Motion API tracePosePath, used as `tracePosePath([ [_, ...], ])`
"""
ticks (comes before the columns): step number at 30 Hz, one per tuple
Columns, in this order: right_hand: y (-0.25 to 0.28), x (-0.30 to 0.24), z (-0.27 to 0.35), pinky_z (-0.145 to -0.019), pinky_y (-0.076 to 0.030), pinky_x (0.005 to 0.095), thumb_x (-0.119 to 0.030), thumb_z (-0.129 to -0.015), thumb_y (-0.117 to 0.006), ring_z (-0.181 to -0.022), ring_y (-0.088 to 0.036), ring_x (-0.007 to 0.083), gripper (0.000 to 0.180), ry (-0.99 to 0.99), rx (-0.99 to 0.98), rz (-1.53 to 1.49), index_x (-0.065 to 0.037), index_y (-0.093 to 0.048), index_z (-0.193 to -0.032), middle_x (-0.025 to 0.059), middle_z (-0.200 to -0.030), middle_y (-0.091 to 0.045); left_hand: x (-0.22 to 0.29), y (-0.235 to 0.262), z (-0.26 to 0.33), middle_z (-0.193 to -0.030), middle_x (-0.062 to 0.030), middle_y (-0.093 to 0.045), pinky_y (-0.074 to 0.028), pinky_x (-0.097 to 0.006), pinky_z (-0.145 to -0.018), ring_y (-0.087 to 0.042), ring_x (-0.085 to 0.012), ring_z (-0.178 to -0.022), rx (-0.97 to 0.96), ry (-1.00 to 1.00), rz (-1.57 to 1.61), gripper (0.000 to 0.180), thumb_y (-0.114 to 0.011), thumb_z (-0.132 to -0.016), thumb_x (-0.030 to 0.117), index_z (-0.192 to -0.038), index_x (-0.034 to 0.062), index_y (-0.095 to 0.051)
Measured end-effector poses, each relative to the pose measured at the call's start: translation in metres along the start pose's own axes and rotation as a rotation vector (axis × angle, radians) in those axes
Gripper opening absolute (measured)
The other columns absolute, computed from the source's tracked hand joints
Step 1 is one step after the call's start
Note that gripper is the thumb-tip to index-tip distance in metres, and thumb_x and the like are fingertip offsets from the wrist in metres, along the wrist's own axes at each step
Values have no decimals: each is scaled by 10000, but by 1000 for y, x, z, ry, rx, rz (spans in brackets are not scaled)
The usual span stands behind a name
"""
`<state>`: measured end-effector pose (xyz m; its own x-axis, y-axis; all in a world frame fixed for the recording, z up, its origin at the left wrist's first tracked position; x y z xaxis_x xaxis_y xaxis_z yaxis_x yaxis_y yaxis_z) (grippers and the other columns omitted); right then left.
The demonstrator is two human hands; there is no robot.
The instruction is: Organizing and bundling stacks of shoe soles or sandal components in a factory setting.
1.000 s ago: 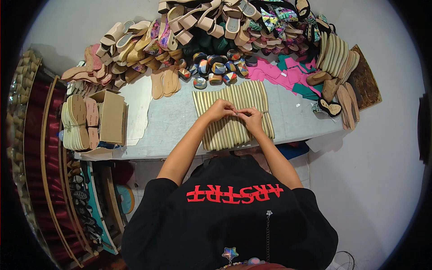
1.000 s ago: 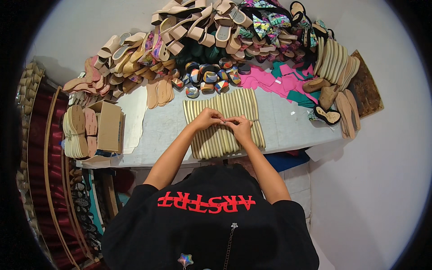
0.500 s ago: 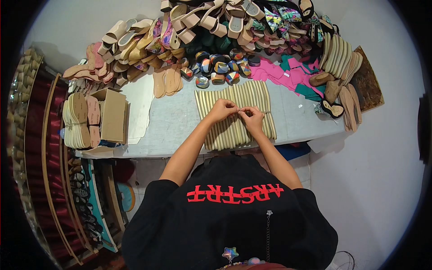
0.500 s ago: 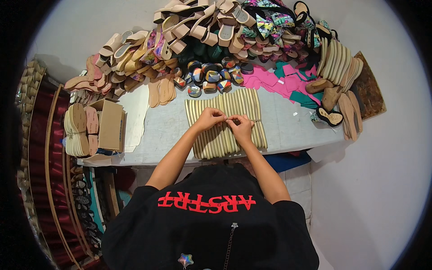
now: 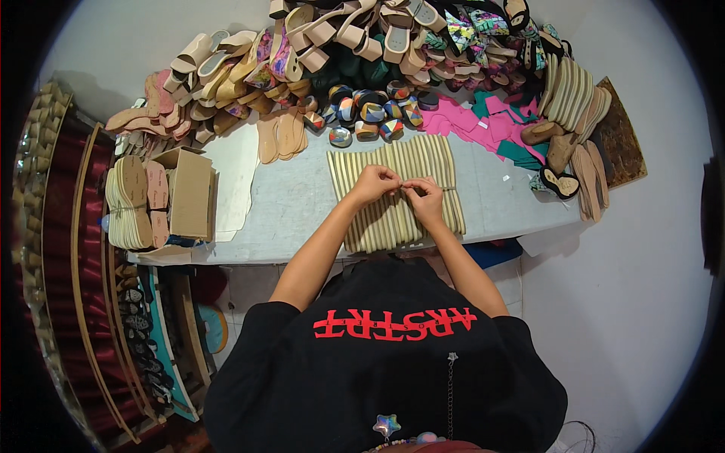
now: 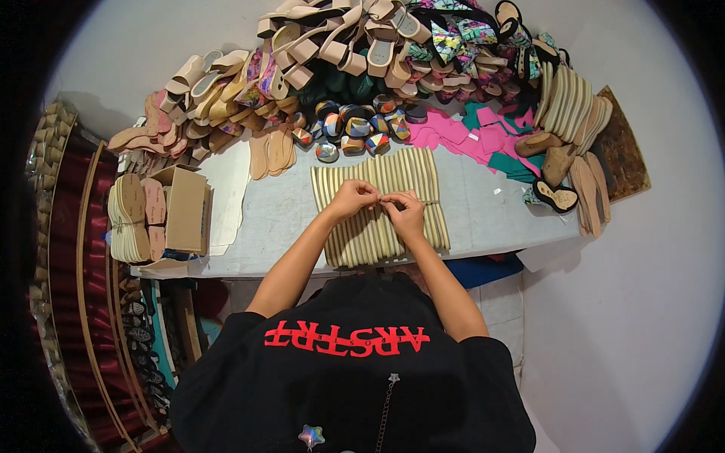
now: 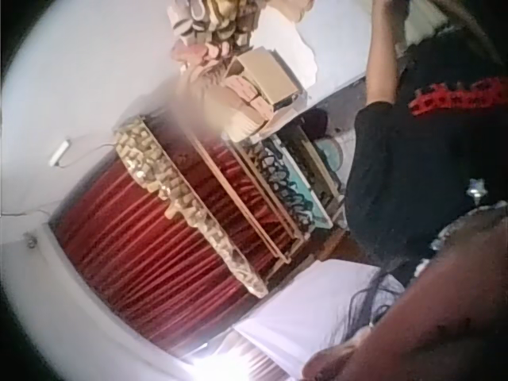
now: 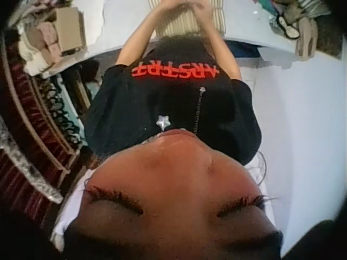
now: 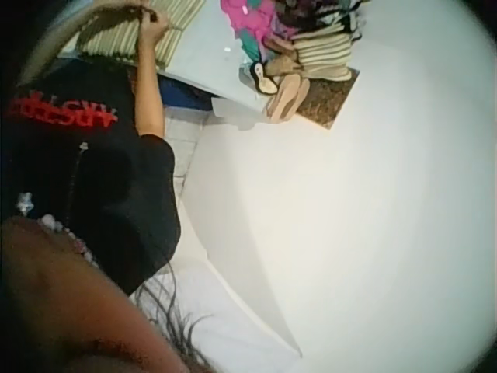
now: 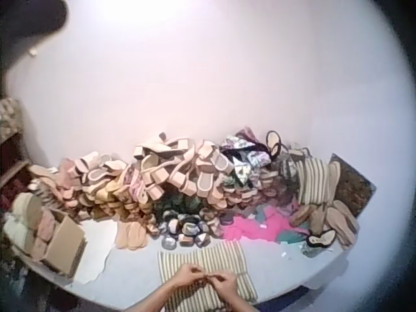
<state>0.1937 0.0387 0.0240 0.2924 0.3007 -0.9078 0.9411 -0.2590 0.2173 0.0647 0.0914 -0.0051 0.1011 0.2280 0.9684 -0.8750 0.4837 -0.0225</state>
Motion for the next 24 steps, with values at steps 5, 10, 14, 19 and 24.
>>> tracePosePath([
  [5, 1, -5, -3, -693, -429, 292, 29, -644, -632, -741, -553, 187, 93, 69, -40, 24, -26, -651, -716, 64, -756, -643, -2, 1, -2, -671, -72, -606, -442, -214, -520, -553, -104, -556, 10, -6, 23, 83, -621, -744, 38, -766, -40, -603],
  [10, -1, -9, -4, -690, -443, 293, 23, -651, -621, -734, -562, 197, 92, 101, -90, 51, -23, -654, -723, 75, -762, -644, 1, 1, 0, -678, -66, -608, -447, -210, -531, -555, -98, -564, 32, -25, -43, 87, -633, -710, 37, -754, -33, -604],
  [14, 1, -6, -5, -689, -447, 282, -5, -666, -631, -751, -566, 184, 86, 79, -109, -12, -23, -665, -743, 76, -764, -646, 6, 3, 3, -677, -57, -605, -441, -199, -536, -552, -83, -586, 82, -94, -137, 100, -651, -684, 45, -742, -22, -604],
  [19, -4, 20, -10, -687, -446, 261, -66, -698, -663, -742, -576, 141, 99, -194, -186, -137, -6, -674, -775, 78, -779, -646, 6, 4, 3, -671, -43, -599, -435, -196, -534, -541, -70, -592, 90, -165, -134, 92, -656, -681, 42, -727, -13, -599],
  [24, -8, 25, -8, -663, -457, 248, -47, -701, -663, -711, -577, 120, 133, -274, -226, -220, 15, -654, -819, 76, -777, -640, 7, 3, 4, -670, -38, -597, -432, -196, -531, -531, -64, -583, 92, -182, -105, 88, -654, -688, 45, -725, -7, -594],
])
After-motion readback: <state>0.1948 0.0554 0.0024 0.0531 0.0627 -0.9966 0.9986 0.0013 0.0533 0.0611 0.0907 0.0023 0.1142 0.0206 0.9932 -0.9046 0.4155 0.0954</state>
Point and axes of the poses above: each hand's wrist, its own z-axis away from the middle knuckle, its own y-axis out of the back of the hand, x = y × z, the point moved 8 cm from there along -z, towards the middle knuckle
